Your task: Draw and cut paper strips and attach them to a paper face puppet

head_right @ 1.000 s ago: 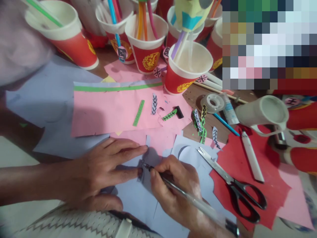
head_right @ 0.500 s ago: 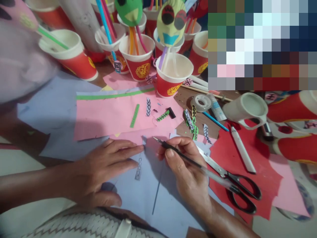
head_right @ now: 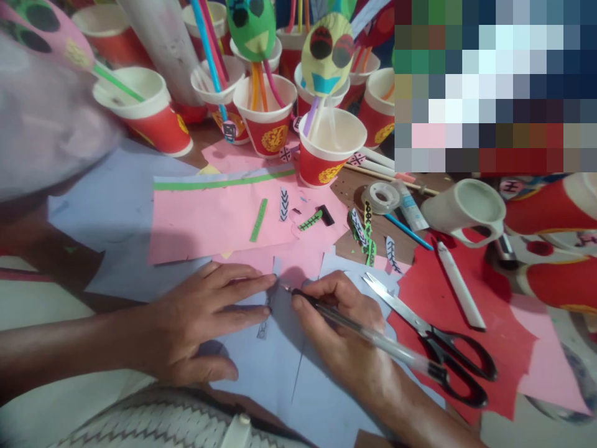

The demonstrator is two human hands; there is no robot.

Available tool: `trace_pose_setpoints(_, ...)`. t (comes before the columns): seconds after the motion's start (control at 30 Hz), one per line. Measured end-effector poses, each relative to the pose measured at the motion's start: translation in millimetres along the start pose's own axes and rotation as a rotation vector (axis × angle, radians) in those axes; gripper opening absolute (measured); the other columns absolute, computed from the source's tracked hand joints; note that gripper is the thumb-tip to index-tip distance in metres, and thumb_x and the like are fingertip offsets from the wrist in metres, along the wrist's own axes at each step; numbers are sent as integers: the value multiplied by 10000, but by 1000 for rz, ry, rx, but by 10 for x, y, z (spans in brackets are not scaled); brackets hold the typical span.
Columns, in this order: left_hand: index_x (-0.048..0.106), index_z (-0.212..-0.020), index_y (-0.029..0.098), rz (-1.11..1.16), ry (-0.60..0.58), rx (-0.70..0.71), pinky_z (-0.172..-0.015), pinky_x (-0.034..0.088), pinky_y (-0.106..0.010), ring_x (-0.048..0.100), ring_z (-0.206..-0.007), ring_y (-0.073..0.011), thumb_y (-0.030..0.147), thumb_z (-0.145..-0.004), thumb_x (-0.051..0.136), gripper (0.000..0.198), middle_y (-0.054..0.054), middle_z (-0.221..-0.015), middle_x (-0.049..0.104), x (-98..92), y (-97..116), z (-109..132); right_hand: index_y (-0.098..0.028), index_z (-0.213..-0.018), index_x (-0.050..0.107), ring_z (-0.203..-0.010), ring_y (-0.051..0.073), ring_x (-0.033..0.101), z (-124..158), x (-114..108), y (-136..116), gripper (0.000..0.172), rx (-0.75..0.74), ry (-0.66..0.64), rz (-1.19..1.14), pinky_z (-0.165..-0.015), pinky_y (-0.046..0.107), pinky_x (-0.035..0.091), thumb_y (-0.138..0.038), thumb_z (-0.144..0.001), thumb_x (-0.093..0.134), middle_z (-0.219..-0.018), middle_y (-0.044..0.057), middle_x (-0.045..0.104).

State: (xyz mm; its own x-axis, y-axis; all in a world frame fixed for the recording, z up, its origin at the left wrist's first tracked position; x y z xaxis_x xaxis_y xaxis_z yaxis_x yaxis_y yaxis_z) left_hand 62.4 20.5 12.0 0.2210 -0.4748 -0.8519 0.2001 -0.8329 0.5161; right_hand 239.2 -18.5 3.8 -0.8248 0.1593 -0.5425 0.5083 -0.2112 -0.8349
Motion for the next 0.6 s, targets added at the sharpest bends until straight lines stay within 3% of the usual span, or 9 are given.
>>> trace_pose_setpoints(0.27,580,-1168,189,42,8,-55,-926,312,-508,367,-1218,-354,550,-821,484,510,-151,-1411,398,25,-23,2,-222,-688,549,-365,96,490,-8,116,-162,113,-196,-69,141,-341,208,373,-249,-783,603,-468,-59,559)
trace_pose_setpoints(0.6,562,-1189,173,56,-54,-46,-921,305,-486,327,-1251,-354,561,-842,446,533,-167,-1433,358,9,-35,-26,-207,-686,554,-438,120,567,-8,136,-181,135,-268,-105,180,-387,227,400,-266,-791,614,-543,-29,601)
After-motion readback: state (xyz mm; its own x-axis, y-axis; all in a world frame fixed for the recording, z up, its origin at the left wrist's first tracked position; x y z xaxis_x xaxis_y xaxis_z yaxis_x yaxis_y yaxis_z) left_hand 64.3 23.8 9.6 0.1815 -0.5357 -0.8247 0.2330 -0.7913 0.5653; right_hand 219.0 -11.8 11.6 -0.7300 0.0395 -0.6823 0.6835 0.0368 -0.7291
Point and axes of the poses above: each hand's wrist, its own z-axis away from the middle knuckle, its own x-axis out of the palm, y = z × x, the point moved 6 cm from there along -z, towards the middle knuckle
